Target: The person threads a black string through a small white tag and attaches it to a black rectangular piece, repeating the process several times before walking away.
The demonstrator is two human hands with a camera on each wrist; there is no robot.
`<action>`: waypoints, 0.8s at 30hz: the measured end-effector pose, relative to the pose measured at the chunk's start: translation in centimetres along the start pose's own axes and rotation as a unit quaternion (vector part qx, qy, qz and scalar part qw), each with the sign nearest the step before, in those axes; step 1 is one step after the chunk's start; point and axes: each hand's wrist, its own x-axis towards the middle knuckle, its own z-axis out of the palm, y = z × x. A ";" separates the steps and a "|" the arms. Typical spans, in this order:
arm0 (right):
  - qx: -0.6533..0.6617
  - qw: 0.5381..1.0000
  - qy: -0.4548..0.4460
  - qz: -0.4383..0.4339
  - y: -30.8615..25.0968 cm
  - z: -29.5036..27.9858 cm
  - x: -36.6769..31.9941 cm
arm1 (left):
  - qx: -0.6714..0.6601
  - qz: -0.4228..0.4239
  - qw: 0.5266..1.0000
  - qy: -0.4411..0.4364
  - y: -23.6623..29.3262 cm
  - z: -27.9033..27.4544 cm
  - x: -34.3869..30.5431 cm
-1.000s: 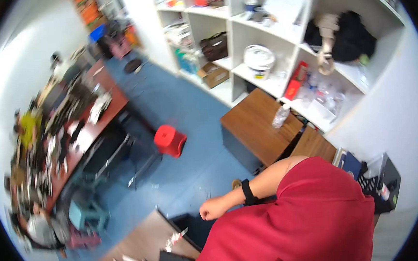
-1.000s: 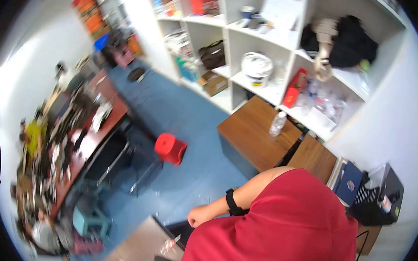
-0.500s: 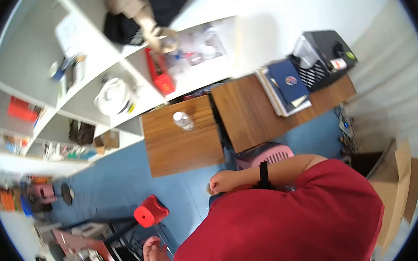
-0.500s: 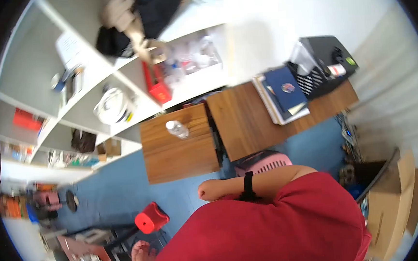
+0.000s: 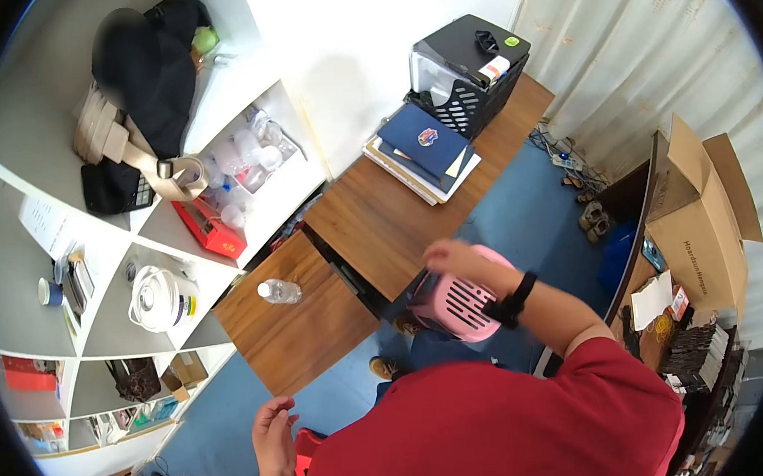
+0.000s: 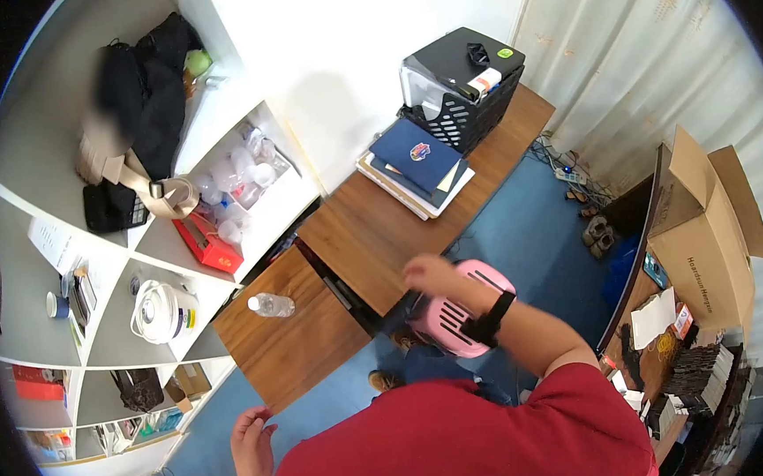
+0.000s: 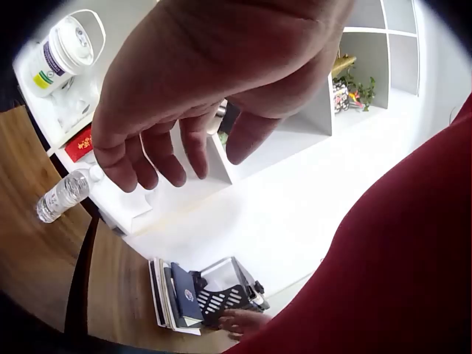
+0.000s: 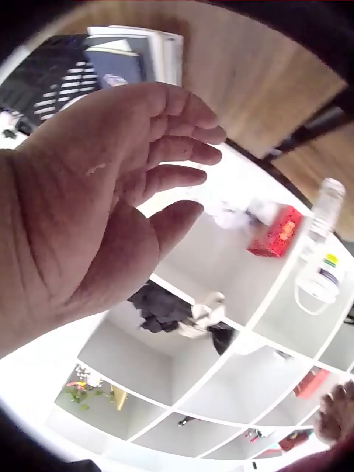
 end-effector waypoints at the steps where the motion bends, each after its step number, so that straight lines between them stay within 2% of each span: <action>1: -0.004 0.997 0.074 0.010 -0.4 -3.5 1.4 | 0.008 -0.007 1.000 -0.010 0.2 0.5 0.7; 2: -0.069 0.989 0.123 0.047 -1.9 -7.5 3.1 | 0.015 -0.014 1.000 -0.018 0.5 1.1 1.3; 3: -0.058 0.979 0.186 0.063 -1.9 -11.0 5.0 | 0.032 -0.024 0.999 -0.018 0.8 1.7 1.7; 4: -0.113 0.954 0.270 -0.061 2.5 -15.2 8.8 | 0.050 -0.033 0.998 -0.019 1.2 2.4 2.1; 5: -0.114 0.934 0.333 -0.061 1.1 -18.8 10.4 | 0.067 -0.044 0.997 -0.018 1.6 3.1 2.6; 7: -0.228 0.881 0.415 -0.009 -2.3 -24.7 13.4 | 0.083 -0.046 0.995 -0.010 1.7 4.1 3.6; 9: -0.291 0.845 0.445 0.056 -1.0 -30.3 18.4 | 0.112 -0.054 0.992 0.003 1.3 4.4 4.8; 11: -0.312 0.820 0.465 0.119 -2.3 -33.3 21.4 | 0.155 -0.068 0.985 0.021 0.6 3.9 5.8; 13: -0.337 0.805 0.473 0.120 -1.4 -36.4 25.2 | 0.204 -0.077 0.975 0.046 0.2 3.3 6.2; 15: -0.324 0.816 0.464 0.115 -0.9 -38.9 28.4 | 0.245 -0.102 0.960 0.082 0.3 3.0 6.3; 17: -0.338 0.807 0.466 0.134 -0.2 -40.6 30.7 | 0.278 -0.148 0.941 0.123 0.8 2.9 5.5; 18: -0.334 0.809 0.462 0.142 -0.8 -40.5 32.9 | 0.285 -0.142 0.940 0.125 0.4 3.0 5.7; 19: -0.300 0.821 0.456 0.170 2.2 -42.9 33.4 | 0.264 -0.163 0.939 0.147 0.4 2.9 5.3; 21: -0.313 0.825 0.417 0.220 2.1 -43.6 34.4 | 0.219 -0.200 0.937 0.187 0.1 1.8 4.1; 23: -0.334 0.839 0.375 0.210 3.3 -45.1 35.8 | 0.165 -0.228 0.943 0.175 -3.0 -2.4 4.3; 24: -0.335 0.849 0.362 0.192 2.0 -43.4 38.4 | 0.142 -0.236 0.947 0.168 -4.0 -3.4 3.5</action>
